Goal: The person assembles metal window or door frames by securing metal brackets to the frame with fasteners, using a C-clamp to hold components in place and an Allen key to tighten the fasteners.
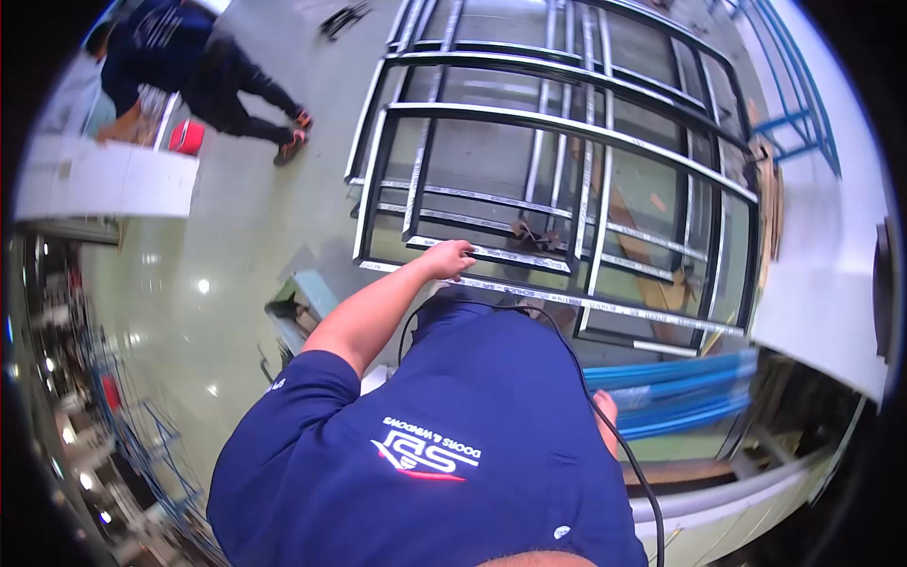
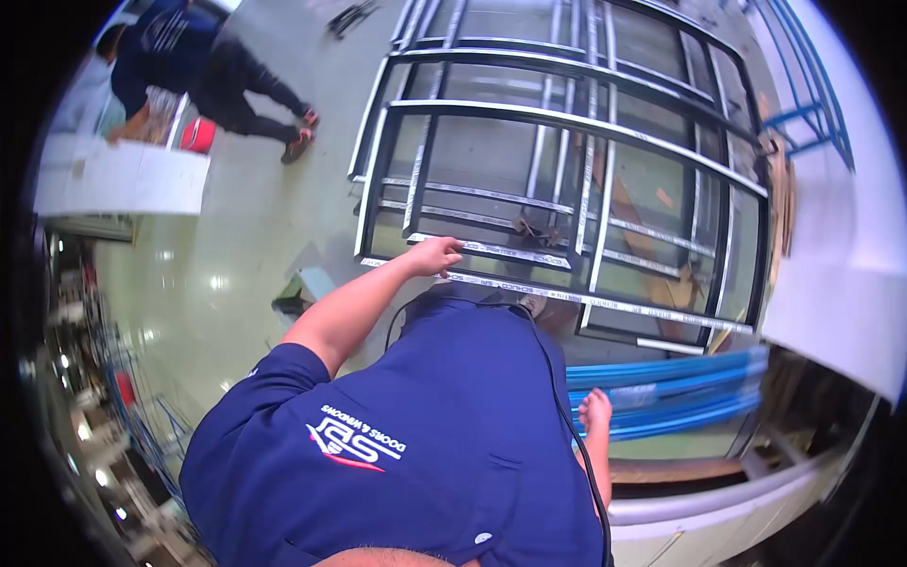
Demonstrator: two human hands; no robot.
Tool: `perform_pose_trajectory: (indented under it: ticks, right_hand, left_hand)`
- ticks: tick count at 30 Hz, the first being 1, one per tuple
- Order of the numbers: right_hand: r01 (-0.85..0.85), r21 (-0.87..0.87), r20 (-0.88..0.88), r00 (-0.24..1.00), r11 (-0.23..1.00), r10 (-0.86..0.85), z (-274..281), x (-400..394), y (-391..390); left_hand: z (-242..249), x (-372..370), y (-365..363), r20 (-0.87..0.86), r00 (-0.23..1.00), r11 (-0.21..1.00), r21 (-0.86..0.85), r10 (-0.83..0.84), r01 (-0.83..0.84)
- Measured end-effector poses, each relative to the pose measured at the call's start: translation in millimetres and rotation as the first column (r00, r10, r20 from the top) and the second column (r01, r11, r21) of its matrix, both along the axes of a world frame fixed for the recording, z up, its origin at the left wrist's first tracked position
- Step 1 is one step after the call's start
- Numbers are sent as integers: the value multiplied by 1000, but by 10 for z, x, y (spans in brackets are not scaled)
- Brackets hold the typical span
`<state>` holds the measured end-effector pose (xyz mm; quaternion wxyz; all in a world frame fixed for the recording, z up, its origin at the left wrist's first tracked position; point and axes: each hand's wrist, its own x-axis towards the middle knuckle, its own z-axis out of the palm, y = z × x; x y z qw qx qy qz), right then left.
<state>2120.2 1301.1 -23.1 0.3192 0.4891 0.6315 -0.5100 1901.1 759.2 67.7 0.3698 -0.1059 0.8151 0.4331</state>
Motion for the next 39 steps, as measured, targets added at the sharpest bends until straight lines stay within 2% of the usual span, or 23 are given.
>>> perform_pose_trajectory:
  ticks: [5,7,9,11,12,13,15,17,18,20,21,22,23,24,25,26,27,29,30,33,35,37,39]
  right_hand:
    - [-185,85,82,981,979,178,477,-280,-469]
    - [-129,126,77,990,984,120,505,-535,-721]
    - [-69,149,11,998,986,68,622,-775,-1101]
    - [-121,187,-34,991,975,130,767,-1084,-1669]
    - [-232,178,-60,968,956,246,843,-1251,-1977]
    - [-331,171,-82,934,928,349,913,-1361,-2253]
    - [-588,204,-110,781,783,615,923,-1522,-2722]
    - [-592,174,-171,769,787,616,867,-1568,-3042]
    - [-646,168,-172,724,744,668,840,-1598,-3156]
    - [-686,105,-206,693,720,690,776,-1648,-3329]
    - [-697,81,-164,696,713,699,713,-1682,-3357]
    - [-763,134,-222,598,632,770,268,-1663,-3105]
    - [-876,264,-163,372,403,914,95,-1766,-3039]
    - [-860,129,-124,479,493,869,-475,-1817,-2774]
    - [-816,96,-191,547,570,815,-393,-1871,-2923]
    - [-601,-16,-22,800,799,600,-22,-1939,-3240]
    - [-566,-132,86,811,814,578,22,-2030,-3202]
    - [-893,-129,-45,439,431,897,-356,-2364,-3240]
    - [-859,-78,-22,509,506,861,-247,-2512,-3494]
    - [-700,68,25,713,711,700,-73,-2825,-4173]
    - [-751,237,-67,620,616,782,-693,-3168,-4498]
    - [-761,289,-143,565,580,812,-640,-3412,-5138]
    - [-711,225,-116,659,666,743,-315,-3514,-5976]
  left_hand:
    - [-101,440,-517,10,998,998,24,66,-66]
    - [-368,836,-971,-20,993,993,32,113,-112]
    - [-522,1318,-1602,-8,994,991,-78,112,-112]
    - [-847,1898,-2386,120,964,966,-141,236,-219]
    - [-856,2191,-2814,54,988,959,-255,142,-124]
    - [-1143,2594,-3280,80,968,919,-343,236,-195]
    - [-960,2974,-4038,150,925,836,-495,350,-236]
    - [-669,3110,-4419,13,769,637,-569,640,-520]
    - [-642,3105,-4575,3,766,630,-571,643,-527]
    - [-645,3155,-4765,-139,529,429,-431,837,-794]
    - [-621,3098,-4759,-159,503,400,-426,850,-811]
    - [-560,2978,-4643,-187,569,457,-423,801,-783]
    - [-425,2784,-4575,-241,615,485,-430,751,-761]
    - [-267,2551,-4405,-113,577,467,-471,809,-748]
    - [-219,2404,-4131,-234,513,397,-405,826,-823]
    - [-602,2424,-3985,-308,458,387,-266,834,-883]
    - [-503,2285,-3803,-283,594,545,-237,753,-804]
    - [-566,2180,-3586,-234,838,827,-174,493,-535]
    - [-640,2158,-3547,-248,911,908,-179,330,-378]
    - [-433,2127,-3811,-75,917,903,-161,392,-399]
    - [-615,2242,-4250,-51,889,873,-172,455,-456]
    - [-707,2358,-4760,33,868,858,-179,495,-482]
    - [-1057,2609,-5293,-7,811,792,-209,585,-573]
